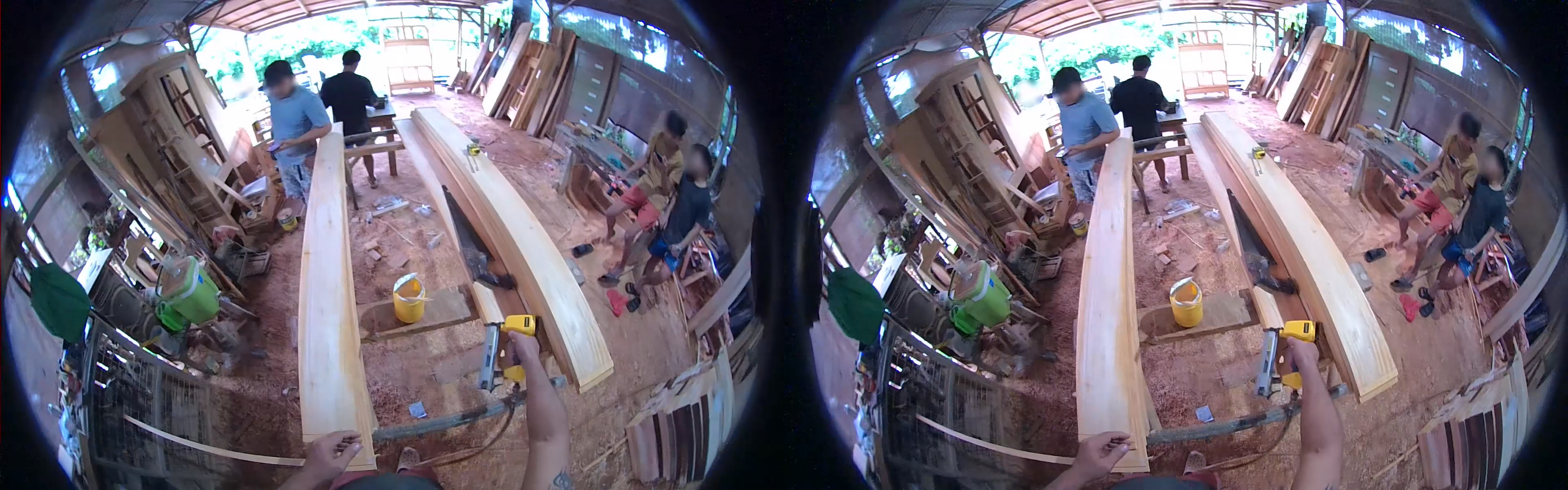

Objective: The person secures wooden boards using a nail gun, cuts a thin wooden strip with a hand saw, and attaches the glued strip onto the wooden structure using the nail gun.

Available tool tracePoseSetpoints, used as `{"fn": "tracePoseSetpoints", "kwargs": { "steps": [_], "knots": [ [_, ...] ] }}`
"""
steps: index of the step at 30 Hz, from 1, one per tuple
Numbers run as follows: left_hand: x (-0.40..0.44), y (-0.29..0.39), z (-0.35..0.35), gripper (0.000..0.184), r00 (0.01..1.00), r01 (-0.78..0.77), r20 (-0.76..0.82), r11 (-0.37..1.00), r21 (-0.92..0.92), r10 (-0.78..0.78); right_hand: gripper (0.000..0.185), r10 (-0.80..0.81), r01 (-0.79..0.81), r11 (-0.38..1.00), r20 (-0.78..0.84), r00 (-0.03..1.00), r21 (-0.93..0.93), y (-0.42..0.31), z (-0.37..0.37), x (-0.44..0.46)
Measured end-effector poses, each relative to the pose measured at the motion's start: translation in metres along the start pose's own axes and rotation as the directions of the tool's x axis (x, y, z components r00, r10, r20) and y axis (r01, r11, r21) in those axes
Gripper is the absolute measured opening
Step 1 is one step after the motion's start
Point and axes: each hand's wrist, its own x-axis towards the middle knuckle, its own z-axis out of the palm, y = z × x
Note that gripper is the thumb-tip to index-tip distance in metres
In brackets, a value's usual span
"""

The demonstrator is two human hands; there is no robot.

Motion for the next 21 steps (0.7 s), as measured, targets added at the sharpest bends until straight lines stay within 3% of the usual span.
{"fn": "tracePoseSetpoints", "kwargs": {
  "steps": [3, 6, 10, 11, 13, 19, 21],
  "knots": [
    [-0.004, 0.007, -0.006, 0.03, 0.999, 0.036, 0.011, 0.999, 0.025, -0.037, 0.042, -0.055, 0.053, 0.998, 0.091, 0.994, 0.023, -0.01, -0.014, 0.004],
    [-0.007, 0.008, -0.005, 0.03, 1.0, 0.02, -0.015, 0.999, 0.029, -0.019, 0.061, -0.035, 0.04, 0.998, 0.119, 0.992, -0.042, 0.004, -0.007, 0.038],
    [-0.007, -0.002, -0.004, 0.029, 0.999, -0.004, -0.05, 1.0, -0.014, 0.003, 0.071, -0.203, 0.136, 0.913, -0.138, 0.969, -0.386, -0.027, -0.01, -0.016],
    [-0.007, -0.009, -0.003, 0.03, 0.998, -0.001, -0.061, 0.999, -0.042, -0.002, 0.071, -0.199, 0.104, 0.88, -0.162, 0.966, -0.464, -0.041, -0.013, -0.038],
    [-0.012, -0.003, -0.004, 0.029, 0.997, 0.042, -0.063, 0.996, -0.079, -0.047, 0.068, -0.338, 0.174, 0.799, -0.192, 0.921, -0.575, -0.036, -0.016, -0.049],
    [-0.02, -0.003, -0.008, 0.022, 0.993, 0.061, -0.099, 0.998, -0.024, -0.063, 0.065, -0.386, 0.214, 0.81, -0.222, 0.895, -0.547, -0.032, -0.015, -0.063],
    [-0.023, -0.014, -0.006, 0.021, 0.989, 0.033, -0.145, 0.997, -0.063, -0.041, 0.061, -0.644, 0.402, 0.709, -0.298, 0.705, -0.58, -0.034, -0.012, -0.069]
  ]
}}
